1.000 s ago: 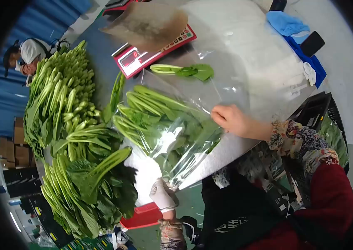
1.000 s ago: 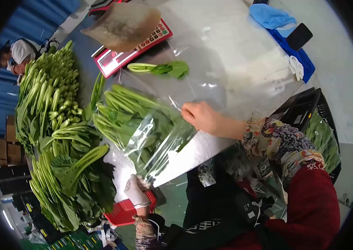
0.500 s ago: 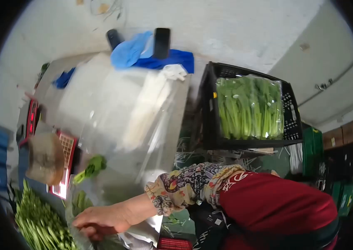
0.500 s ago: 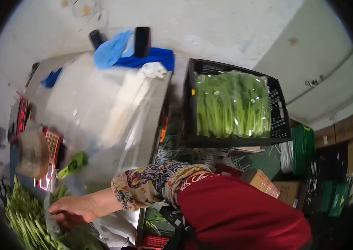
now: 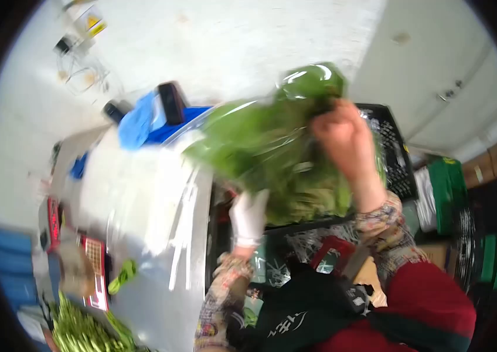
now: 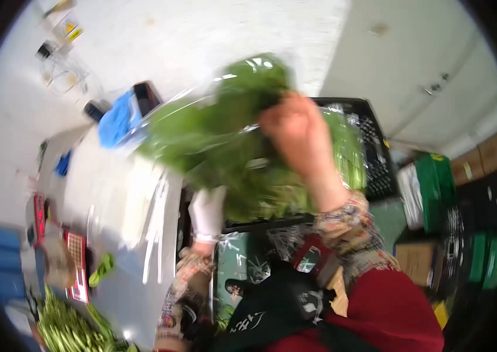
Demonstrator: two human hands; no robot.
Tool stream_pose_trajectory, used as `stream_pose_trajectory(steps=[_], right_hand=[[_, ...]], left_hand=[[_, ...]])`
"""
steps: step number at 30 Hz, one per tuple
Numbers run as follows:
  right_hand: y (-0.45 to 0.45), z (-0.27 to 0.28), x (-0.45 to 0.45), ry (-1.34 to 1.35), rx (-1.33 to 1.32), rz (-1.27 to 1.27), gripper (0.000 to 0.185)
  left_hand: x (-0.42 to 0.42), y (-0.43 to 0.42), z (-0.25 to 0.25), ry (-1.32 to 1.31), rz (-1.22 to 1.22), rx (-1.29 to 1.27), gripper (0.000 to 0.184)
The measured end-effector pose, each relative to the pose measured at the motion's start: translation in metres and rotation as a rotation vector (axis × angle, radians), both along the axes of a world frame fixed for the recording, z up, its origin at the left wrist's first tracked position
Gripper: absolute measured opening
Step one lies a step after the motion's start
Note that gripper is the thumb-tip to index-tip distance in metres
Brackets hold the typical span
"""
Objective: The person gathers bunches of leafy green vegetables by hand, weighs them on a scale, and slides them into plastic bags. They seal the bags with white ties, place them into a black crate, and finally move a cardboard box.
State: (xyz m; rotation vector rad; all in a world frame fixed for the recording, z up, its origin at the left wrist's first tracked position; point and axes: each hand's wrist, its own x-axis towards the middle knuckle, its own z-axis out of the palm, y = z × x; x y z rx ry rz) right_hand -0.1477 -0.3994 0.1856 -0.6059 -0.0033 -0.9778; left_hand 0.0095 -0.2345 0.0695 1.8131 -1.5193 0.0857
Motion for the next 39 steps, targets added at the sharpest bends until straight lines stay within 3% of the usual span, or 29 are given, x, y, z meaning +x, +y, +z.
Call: stream_pose_trajectory(steps=[1, 2, 3, 4, 6, 7, 9, 11, 13, 14, 15, 16, 17, 19, 21, 23, 25, 26, 28, 29, 31, 33, 35, 37, 38, 39], right_hand=[[-0.030, -0.029, -0.015, -0.047, 0.037, 0.005, 0.030], [-0.041, -0.043, -0.022, 0.299, -0.012, -0.208, 0.034], [-0.052, -0.057, -0.031, 0.676, -0.031, -0.362, 0.039], [-0.057, -0.080, -0.039, 0.973, -0.306, -0.463, 0.038], [-0.083, -0.136, -0.042, 1.296, -1.168, -0.658, 0.040], [-0.072, -0.144, -0.035, 1.541, -1.486, -0.762, 0.043], [-0.080, -0.175, -0.034, 2.127, -1.676, -0.589, 0.048], [-0.108, -0.244, -0.055, 2.015, -1.748, -0.562, 0.055], [-0.162, -0.298, -0.079, 1.828, -1.578, -0.184, 0.057], [-0.178, -0.309, -0.082, 1.809, -1.534, -0.022, 0.059], [-0.189, -0.294, -0.072, 1.939, -1.611, 0.109, 0.059], [-0.199, -0.273, -0.058, 1.902, -1.950, 0.289, 0.055], [-0.200, -0.240, -0.039, 1.819, -2.294, 0.467, 0.051], [-0.142, -0.159, 0.022, 2.116, -1.871, 0.383, 0.037], [-0.097, -0.141, 0.068, 1.876, -1.720, 0.131, 0.027], [-0.052, -0.165, 0.105, 1.143, -1.726, -0.223, 0.020], [0.072, -0.134, 0.161, 0.975, -1.637, 0.149, 0.018], [0.139, -0.114, 0.189, 0.997, -1.665, 0.355, 0.019], [0.262, -0.110, 0.237, 0.715, -1.569, 0.547, 0.017], [0.314, -0.096, 0.260, 0.632, -1.579, 0.724, 0.018], [0.428, -0.084, 0.302, 0.573, -1.505, 0.934, 0.023], [0.534, -0.083, 0.344, 0.291, -1.614, 0.874, 0.028], [0.639, -0.104, 0.379, 0.167, -1.561, 0.854, 0.038], [0.722, -0.106, 0.396, 0.157, -1.650, 0.845, 0.060], [0.755, -0.117, 0.401, 0.146, -1.724, 0.752, 0.067], [0.778, -0.129, 0.403, 0.184, -1.785, 0.712, 0.067]], left_hand=[[-0.019, -0.020, -0.012, 0.567, -0.026, 0.108, 0.024], [-0.033, -0.042, -0.019, 0.447, 0.075, 0.115, 0.024], [-0.044, -0.063, -0.037, 0.651, 0.208, -0.004, 0.027], [-0.039, -0.065, -0.012, 0.985, 0.264, 0.466, 0.033], [-0.042, -0.062, -0.014, 0.907, 0.199, 0.264, 0.045], [-0.056, -0.067, -0.064, 0.750, 0.263, -0.117, 0.053], [-0.045, -0.043, -0.061, 0.767, 0.150, 0.125, 0.054], [-0.038, 0.001, -0.065, 0.979, 0.149, -0.087, 0.046], [-0.016, 0.064, -0.039, 1.085, 0.293, -0.217, 0.031], [-0.002, 0.097, -0.036, 0.954, 0.425, -0.218, 0.027], [0.011, 0.135, -0.043, 0.788, 0.598, -0.222, 0.024], [0.026, 0.179, -0.029, 0.845, 0.728, -0.209, 0.024], [0.039, 0.224, -0.042, 0.656, 0.856, -0.229, 0.026], [0.048, 0.313, -0.035, 0.538, 1.174, -0.108, 0.035], [0.051, 0.397, -0.019, 0.124, 1.281, 0.368, 0.049], [0.055, 0.469, -0.018, -0.292, 1.401, 0.887, 0.054], [0.066, 0.541, -0.025, -0.555, 1.400, 1.227, 0.052], [0.072, 0.571, -0.033, -0.456, 1.459, 1.304, 0.048], [0.088, 0.600, -0.015, -0.095, 1.465, 1.488, 0.035], [0.083, 0.600, 0.008, -0.267, 1.397, 1.356, 0.029], [0.075, 0.601, 0.026, -0.098, 1.401, 0.718, 0.042], [0.059, 0.581, 0.067, 0.259, 1.429, 0.132, 0.042], [0.055, 0.583, 0.100, 0.300, 1.414, -0.156, 0.037], [0.051, 0.610, 0.089, 0.480, 1.522, -0.397, 0.030], [0.052, 0.626, 0.094, 0.705, 1.478, -0.579, 0.038], [0.061, 0.626, 0.129, 0.842, 1.487, -0.781, 0.042]])
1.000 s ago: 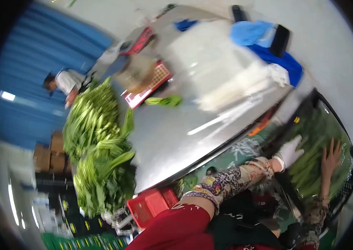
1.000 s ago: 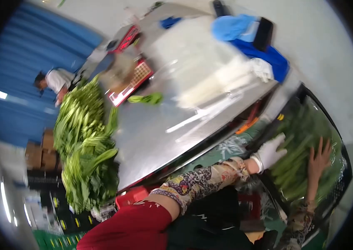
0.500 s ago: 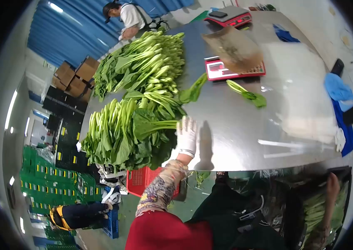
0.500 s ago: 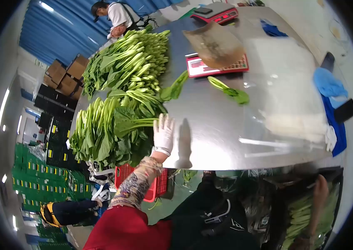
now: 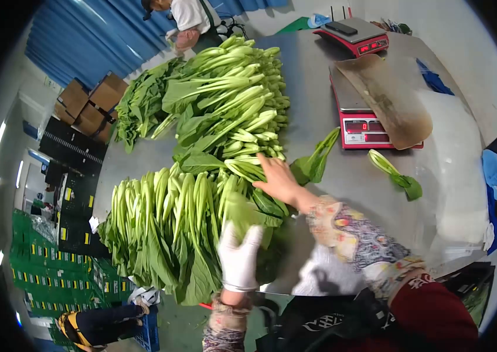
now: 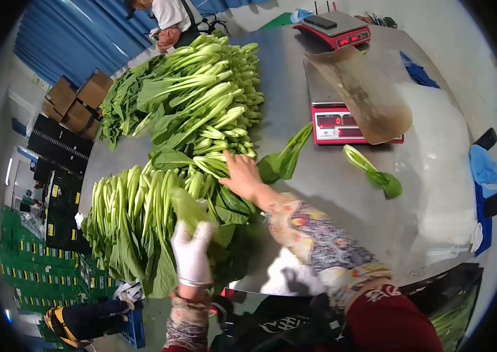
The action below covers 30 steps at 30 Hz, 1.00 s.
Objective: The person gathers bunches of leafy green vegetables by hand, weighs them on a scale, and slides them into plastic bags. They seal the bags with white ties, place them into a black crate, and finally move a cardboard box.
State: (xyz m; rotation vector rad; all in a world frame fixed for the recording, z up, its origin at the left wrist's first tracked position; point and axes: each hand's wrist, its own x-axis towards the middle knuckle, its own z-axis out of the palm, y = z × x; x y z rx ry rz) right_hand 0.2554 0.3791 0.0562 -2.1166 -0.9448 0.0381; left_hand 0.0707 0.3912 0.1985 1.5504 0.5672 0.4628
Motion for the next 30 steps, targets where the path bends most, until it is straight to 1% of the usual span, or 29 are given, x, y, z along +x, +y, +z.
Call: stream_pose_trajectory(steps=[1, 2, 3, 4, 5, 6, 7, 8, 9, 10, 12, 14, 15, 16, 18, 19, 20, 22, 24, 25, 26, 28, 30], right_hand=[[0.008, -0.004, 0.002, 0.050, 0.009, 0.003, 0.061], [0.012, -0.008, 0.003, 0.103, 0.019, 0.000, 0.056], [0.007, -0.009, 0.002, 0.180, 0.122, -0.009, 0.051], [-0.010, -0.005, 0.002, 0.247, 0.223, -0.021, 0.046], [-0.030, 0.002, 0.002, 0.308, 0.324, -0.037, 0.042], [-0.055, 0.007, 0.003, 0.227, 0.333, -0.087, 0.029], [-0.077, 0.006, 0.005, 0.443, 0.421, -0.125, 0.024], [-0.097, 0.002, 0.010, 0.593, 0.570, -0.159, 0.022], [-0.114, 0.005, 0.015, 0.612, 0.543, -0.223, 0.022], [-0.128, -0.011, 0.026, 0.626, 0.586, -0.263, 0.022], [-0.146, -0.022, 0.043, 0.617, 0.642, -0.321, 0.017], [-0.143, -0.048, 0.063, 0.627, 0.666, -0.420, 0.016], [-0.142, -0.058, 0.072, 0.626, 0.681, -0.473, 0.016], [-0.144, -0.064, 0.080, 0.694, 0.698, -0.486, 0.016], [-0.145, -0.072, 0.092, 0.834, 0.732, -0.514, 0.017], [-0.145, -0.065, 0.092, 0.790, 0.689, -0.437, 0.024], [-0.149, -0.060, 0.092, 0.930, 0.698, -0.397, 0.028], [-0.159, -0.048, 0.082, 1.003, 0.743, -0.204, 0.030], [-0.181, -0.055, 0.068, 1.280, 0.827, -0.013, 0.031], [-0.189, -0.051, 0.061, 1.409, 0.868, 0.097, 0.031], [-0.200, -0.046, 0.048, 1.356, 0.843, 0.025, 0.031], [-0.223, -0.051, 0.037, 1.506, 0.804, -0.191, 0.029], [-0.249, -0.019, 0.029, 1.513, 0.794, -0.347, 0.030]], left_hand=[[0.008, 0.012, 0.007, -0.088, 0.067, -0.050, 0.048], [0.009, 0.034, 0.009, -0.113, 0.010, -0.088, 0.059], [0.014, 0.049, 0.020, -0.155, -0.032, -0.112, 0.065], [0.017, 0.058, 0.030, -0.201, 0.005, -0.192, 0.065], [0.020, 0.067, 0.040, -0.189, 0.002, -0.183, 0.061], [0.026, 0.074, 0.046, -0.180, -0.001, -0.176, 0.058], [0.034, 0.081, 0.048, -0.165, -0.055, -0.125, 0.053], [0.045, 0.084, 0.051, -0.149, -0.108, -0.070, 0.049], [0.058, 0.076, 0.054, -0.006, -0.034, 0.054, 0.043], [0.071, 0.076, 0.051, 0.086, -0.084, 0.176, 0.042], [0.104, 0.067, 0.027, 0.172, -0.107, 0.831, 0.034], [0.145, 0.064, -0.014, 0.462, -0.150, 1.322, 0.026], [0.161, 0.067, -0.037, 0.588, -0.253, 1.401, 0.022], [0.177, 0.069, -0.063, 0.713, -0.356, 1.476, 0.018], [0.188, 0.085, -0.125, 0.680, -0.326, 1.666, 0.021], [0.194, 0.083, -0.131, 0.878, -0.362, 1.686, 0.033], [0.191, 0.081, -0.137, 0.926, -0.381, 1.764, 0.031], [0.188, 0.092, -0.156, 0.867, -0.373, 1.880, 0.027], [0.185, 0.107, -0.159, 0.842, -0.459, 1.898, 0.024], [0.183, 0.111, -0.152, 0.688, -0.459, 1.907, 0.021], [0.180, 0.116, -0.144, 0.553, -0.545, 1.948, 0.025], [0.184, 0.109, -0.108, 0.263, -0.579, 1.773, 0.034], [0.188, 0.083, -0.066, 0.056, -0.441, 1.629, 0.042]])
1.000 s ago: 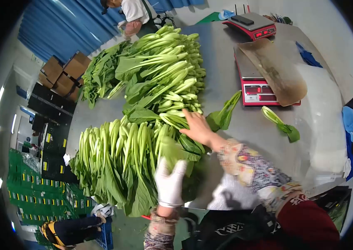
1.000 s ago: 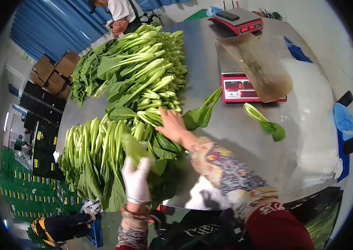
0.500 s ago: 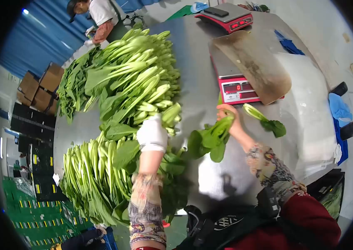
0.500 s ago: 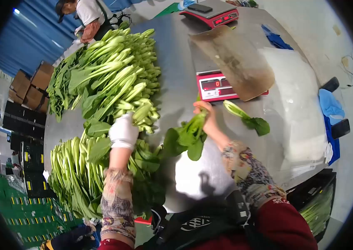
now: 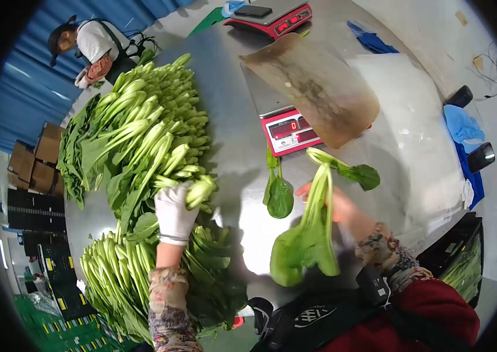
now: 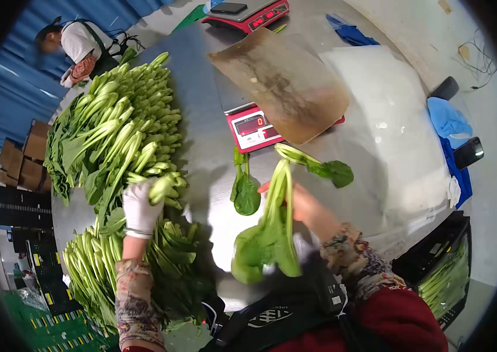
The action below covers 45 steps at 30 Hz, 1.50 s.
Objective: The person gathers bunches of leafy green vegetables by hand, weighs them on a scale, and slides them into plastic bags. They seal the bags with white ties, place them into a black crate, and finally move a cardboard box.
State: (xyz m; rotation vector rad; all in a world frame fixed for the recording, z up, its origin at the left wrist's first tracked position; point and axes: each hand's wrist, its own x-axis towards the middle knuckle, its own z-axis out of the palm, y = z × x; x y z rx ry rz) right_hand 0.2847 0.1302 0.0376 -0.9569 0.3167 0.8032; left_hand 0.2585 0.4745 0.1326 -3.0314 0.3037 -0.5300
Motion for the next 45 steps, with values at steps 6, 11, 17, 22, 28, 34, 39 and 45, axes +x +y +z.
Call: stream_pose_trajectory(steps=[6, 11, 17, 22, 28, 34, 39, 45], right_hand=[[-0.048, 0.037, 0.039, -0.589, -1.145, 0.213, 0.028], [-0.040, -0.010, 0.028, -1.006, -1.551, 0.196, 0.071], [-0.031, 0.004, 0.021, -0.756, -1.400, 0.395, 0.074], [-0.026, -0.020, 0.009, -0.780, -1.195, 0.176, 0.049], [0.026, -0.030, -0.008, -0.765, -0.880, 0.059, 0.068], [0.051, 0.002, -0.042, -0.778, -0.651, 0.358, 0.101], [0.015, 0.086, -0.034, -1.023, -0.615, 0.344, 0.103], [-0.031, 0.161, 0.073, -1.225, -0.922, 0.012, 0.083]], left_hand=[[0.050, -0.068, 0.040, 0.547, 0.209, -1.142, 0.033], [0.095, -0.102, -0.066, 0.584, 0.339, -1.578, 0.035], [0.108, -0.158, -0.144, 0.194, 0.749, -0.990, 0.099], [0.075, -0.206, -0.121, 0.312, 0.767, -0.612, 0.121], [0.058, -0.168, -0.137, 0.195, 0.471, -1.039, 0.069], [-0.027, -0.158, -0.124, 0.495, 0.380, -2.224, 0.044], [-0.035, -0.203, -0.032, 0.357, 0.219, -2.626, 0.047], [0.083, -0.250, 0.030, 0.388, -0.532, -2.466, 0.052]])
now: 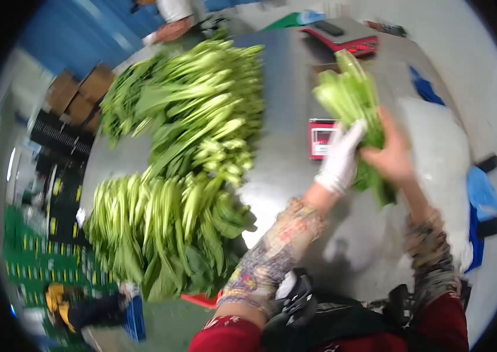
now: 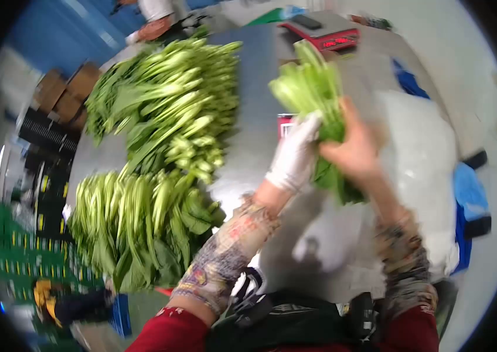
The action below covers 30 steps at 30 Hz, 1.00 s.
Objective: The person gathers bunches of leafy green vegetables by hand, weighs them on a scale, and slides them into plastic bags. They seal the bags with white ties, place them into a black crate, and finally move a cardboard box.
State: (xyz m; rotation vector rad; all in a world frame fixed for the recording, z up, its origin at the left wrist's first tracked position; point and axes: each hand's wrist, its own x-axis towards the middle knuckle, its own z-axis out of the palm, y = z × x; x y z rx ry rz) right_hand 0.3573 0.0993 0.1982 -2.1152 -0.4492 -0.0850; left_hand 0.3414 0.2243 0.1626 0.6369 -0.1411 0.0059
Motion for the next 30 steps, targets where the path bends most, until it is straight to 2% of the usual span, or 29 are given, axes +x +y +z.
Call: stream_pose_trajectory(steps=[1, 2, 3, 5, 6, 7, 9, 11, 12, 13, 14, 15, 17, 19, 20, 22, 25, 26, 27, 29, 30], right_hand=[[-0.011, -0.006, 0.032, 0.134, 0.231, 0.096, 0.080], [-0.012, -0.004, 0.055, 0.162, 0.278, 0.112, 0.078], [-0.012, -0.008, 0.081, 0.096, 0.167, 0.080, 0.078], [-0.014, -0.031, 0.133, 0.128, 0.008, 0.089, 0.080], [-0.015, -0.057, 0.158, -0.005, -0.110, 0.105, 0.082], [-0.021, -0.074, 0.176, 0.038, -0.252, 0.148, 0.081], [-0.018, -0.098, 0.193, 0.112, -0.540, 0.228, 0.081], [0.011, -0.055, 0.152, -0.149, -0.863, 0.051, 0.075], [0.024, -0.038, 0.132, -0.287, -1.020, -0.048, 0.073], [0.034, -0.039, 0.125, -0.388, -0.859, 0.048, 0.068], [0.045, -0.043, 0.119, -0.483, -0.695, 0.142, 0.064], [0.054, -0.044, 0.112, -0.569, -0.529, 0.230, 0.059], [0.092, -0.024, 0.045, -0.218, -0.252, 0.534, 0.045], [0.132, -0.007, -0.025, 0.125, -0.179, 0.760, 0.035], [0.152, -0.020, -0.048, 0.294, -0.080, 0.878, 0.034], [0.202, -0.028, -0.100, 0.765, 0.140, 1.024, 0.035], [0.284, -0.064, -0.157, 1.081, 0.501, 0.924, 0.050], [0.308, -0.065, -0.169, 1.187, 0.533, 0.839, 0.057], [0.330, -0.064, -0.179, 1.254, 0.562, 0.746, 0.054], [0.359, -0.060, -0.181, 1.287, 0.458, 0.799, 0.046], [0.365, -0.056, -0.185, 1.239, 0.404, 0.776, 0.043]], left_hand=[[0.005, -0.008, 0.013, 0.120, 0.141, 0.158, 0.066], [0.007, -0.007, 0.010, 0.168, 0.251, 0.403, 0.076], [0.008, -0.008, -0.003, 0.054, 0.357, 0.490, 0.075], [-0.035, 0.017, 0.004, -0.048, 0.389, 0.695, 0.070], [-0.067, 0.034, 0.018, 0.049, 0.497, 1.042, 0.062], [-0.088, 0.050, 0.008, -0.020, 0.731, 1.337, 0.058], [-0.134, 0.099, -0.011, -0.009, 0.912, 1.921, 0.064], [-0.181, 0.145, -0.011, 0.184, 0.985, 2.205, 0.071], [-0.202, 0.165, 0.000, 0.310, 0.946, 2.158, 0.074], [-0.222, 0.185, 0.008, 0.395, 0.991, 2.277, 0.078], [-0.241, 0.211, -0.006, 0.629, 1.109, 2.353, 0.082], [-0.258, 0.235, -0.006, 0.674, 1.171, 2.424, 0.084], [-0.283, 0.270, -0.010, 0.887, 1.197, 2.442, 0.086], [-0.291, 0.290, -0.007, 1.170, 0.844, 2.261, 0.085], [-0.294, 0.297, -0.017, 1.083, 0.894, 2.412, 0.082], [-0.293, 0.302, -0.010, 1.093, 0.838, 2.329, 0.075], [-0.301, 0.315, -0.014, 0.999, 0.909, 2.257, 0.071], [-0.304, 0.318, -0.017, 0.970, 0.933, 2.222, 0.070], [-0.305, 0.319, -0.016, 0.972, 0.898, 2.155, 0.068], [-0.309, 0.319, -0.026, 0.833, 0.993, 2.163, 0.065], [-0.309, 0.317, -0.022, 0.851, 0.950, 2.144, 0.063]])
